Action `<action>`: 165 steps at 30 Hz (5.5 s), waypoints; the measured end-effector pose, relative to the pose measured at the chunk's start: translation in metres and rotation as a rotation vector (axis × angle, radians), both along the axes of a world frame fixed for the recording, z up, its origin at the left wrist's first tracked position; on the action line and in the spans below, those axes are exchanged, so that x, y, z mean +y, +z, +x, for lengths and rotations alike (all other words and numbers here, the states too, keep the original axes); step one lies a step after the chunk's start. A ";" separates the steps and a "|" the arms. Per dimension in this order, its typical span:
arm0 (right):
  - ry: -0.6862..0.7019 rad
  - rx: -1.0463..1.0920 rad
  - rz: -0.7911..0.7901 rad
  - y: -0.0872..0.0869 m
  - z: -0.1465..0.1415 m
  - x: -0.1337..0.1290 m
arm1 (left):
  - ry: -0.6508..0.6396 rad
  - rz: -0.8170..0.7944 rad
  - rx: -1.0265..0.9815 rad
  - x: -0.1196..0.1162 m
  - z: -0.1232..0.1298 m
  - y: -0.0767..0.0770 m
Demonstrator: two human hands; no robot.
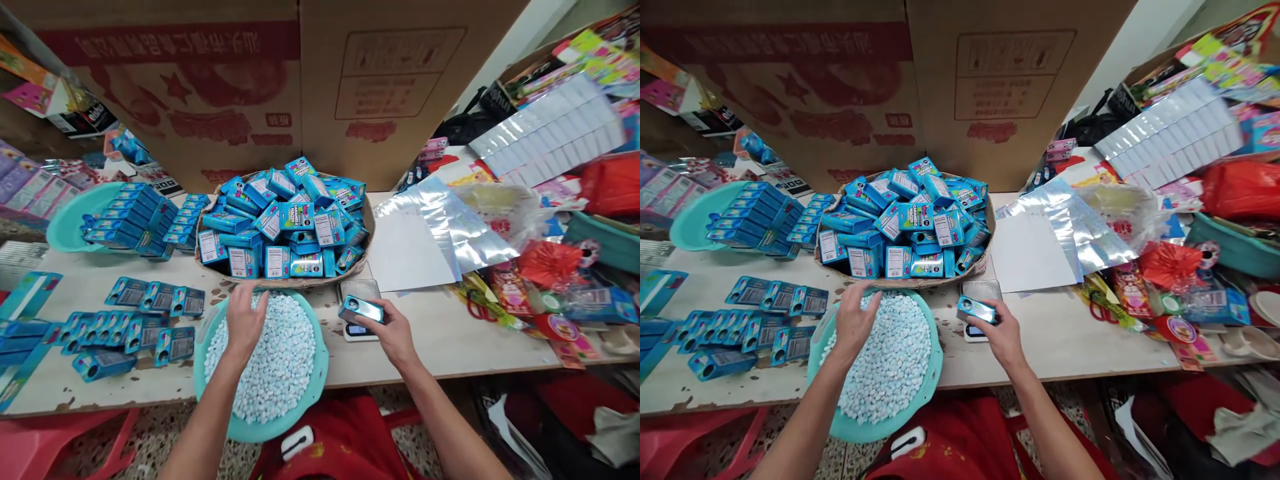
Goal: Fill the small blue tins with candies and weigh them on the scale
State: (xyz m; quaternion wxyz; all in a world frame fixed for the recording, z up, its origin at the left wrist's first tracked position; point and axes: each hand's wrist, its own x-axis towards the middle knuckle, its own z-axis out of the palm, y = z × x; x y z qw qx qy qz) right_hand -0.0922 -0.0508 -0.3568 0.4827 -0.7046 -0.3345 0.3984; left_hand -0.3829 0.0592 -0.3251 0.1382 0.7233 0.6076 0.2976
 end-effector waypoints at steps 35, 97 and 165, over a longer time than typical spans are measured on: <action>0.367 0.394 -0.034 0.053 -0.130 -0.040 | -0.135 -0.172 0.190 -0.077 -0.070 -0.064; 0.573 -0.367 0.353 0.054 -0.186 0.027 | 0.275 -0.183 -1.437 -0.042 -0.004 0.050; 0.567 -0.474 0.366 0.057 -0.182 0.009 | 0.275 -0.327 -1.461 -0.055 -0.004 0.056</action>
